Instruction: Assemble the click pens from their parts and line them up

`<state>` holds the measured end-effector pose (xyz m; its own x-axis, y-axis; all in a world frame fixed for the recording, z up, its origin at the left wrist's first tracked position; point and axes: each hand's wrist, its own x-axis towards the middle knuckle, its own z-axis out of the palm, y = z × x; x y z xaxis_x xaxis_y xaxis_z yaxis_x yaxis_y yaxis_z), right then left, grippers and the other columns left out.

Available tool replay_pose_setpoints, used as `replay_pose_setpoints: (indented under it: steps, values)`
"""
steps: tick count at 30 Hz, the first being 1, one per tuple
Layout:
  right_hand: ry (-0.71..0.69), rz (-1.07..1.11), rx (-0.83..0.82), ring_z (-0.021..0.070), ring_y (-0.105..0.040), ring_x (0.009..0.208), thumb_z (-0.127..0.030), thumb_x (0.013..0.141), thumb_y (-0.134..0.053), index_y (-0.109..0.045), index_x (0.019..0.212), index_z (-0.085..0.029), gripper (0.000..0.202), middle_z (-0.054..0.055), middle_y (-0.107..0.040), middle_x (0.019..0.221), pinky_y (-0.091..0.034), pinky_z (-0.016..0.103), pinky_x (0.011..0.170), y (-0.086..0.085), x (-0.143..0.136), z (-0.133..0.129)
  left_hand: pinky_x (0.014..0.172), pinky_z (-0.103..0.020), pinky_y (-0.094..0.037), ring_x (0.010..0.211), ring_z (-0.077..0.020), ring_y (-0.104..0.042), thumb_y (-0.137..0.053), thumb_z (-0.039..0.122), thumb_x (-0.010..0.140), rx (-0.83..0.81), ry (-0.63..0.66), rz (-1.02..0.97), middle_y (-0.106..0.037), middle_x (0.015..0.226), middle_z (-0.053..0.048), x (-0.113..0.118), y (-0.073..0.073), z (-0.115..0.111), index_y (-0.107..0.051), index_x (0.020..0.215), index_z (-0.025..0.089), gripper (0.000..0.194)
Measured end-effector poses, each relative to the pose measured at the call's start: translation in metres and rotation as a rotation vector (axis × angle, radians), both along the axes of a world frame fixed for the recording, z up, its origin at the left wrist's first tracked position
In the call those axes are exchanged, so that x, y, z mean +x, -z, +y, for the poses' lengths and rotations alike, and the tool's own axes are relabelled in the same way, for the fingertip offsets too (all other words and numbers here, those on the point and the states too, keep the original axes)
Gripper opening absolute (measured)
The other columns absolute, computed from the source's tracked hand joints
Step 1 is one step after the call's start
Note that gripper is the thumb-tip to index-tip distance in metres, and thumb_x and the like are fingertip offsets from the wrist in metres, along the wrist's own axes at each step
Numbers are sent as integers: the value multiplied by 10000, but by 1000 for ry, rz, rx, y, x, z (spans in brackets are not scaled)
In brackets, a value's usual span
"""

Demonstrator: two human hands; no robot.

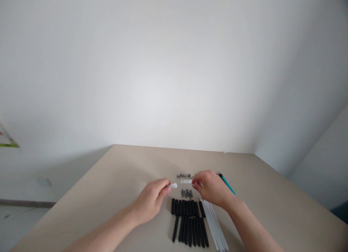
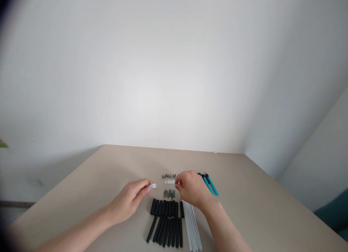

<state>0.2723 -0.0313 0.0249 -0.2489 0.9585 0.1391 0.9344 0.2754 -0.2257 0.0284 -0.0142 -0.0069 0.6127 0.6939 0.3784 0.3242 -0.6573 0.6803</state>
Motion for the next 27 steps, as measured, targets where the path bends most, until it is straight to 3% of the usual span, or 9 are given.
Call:
replay_pose_setpoints:
  steps: [8,13,21,27]
  values:
    - [75,-137,-174,172,-613,643,-103,641,-554,-694,644,-180,160,55,-697,673,-344,232,550,-12,10,-8,800,-241,-421,872,-171,-583,-394,236,965,3,49,-34,-645,929,-64,1,-1,0,-612,907,176,233]
    - [143,-175,-278,134,-471,458,-149,590,-591,-530,437,-163,166,28,-541,460,-222,252,450,-14,22,-10,778,-242,-422,841,-171,-573,-401,233,959,14,45,-36,-631,892,-62,1,-1,-1,-609,888,172,227]
    - [144,-154,-346,114,-425,478,-141,582,-580,-462,446,-173,183,-12,-453,459,-213,238,443,-9,26,-10,757,-251,-423,811,-168,-557,-384,260,963,17,52,-38,-612,873,-67,1,-1,0,-602,850,164,264]
    - [127,-154,-382,126,-467,492,-152,561,-610,-519,470,-170,129,-2,-518,493,-252,227,445,-5,28,-9,752,-249,-424,806,-162,-555,-391,249,958,12,54,-41,-603,879,-63,1,-3,-1,-600,827,166,260]
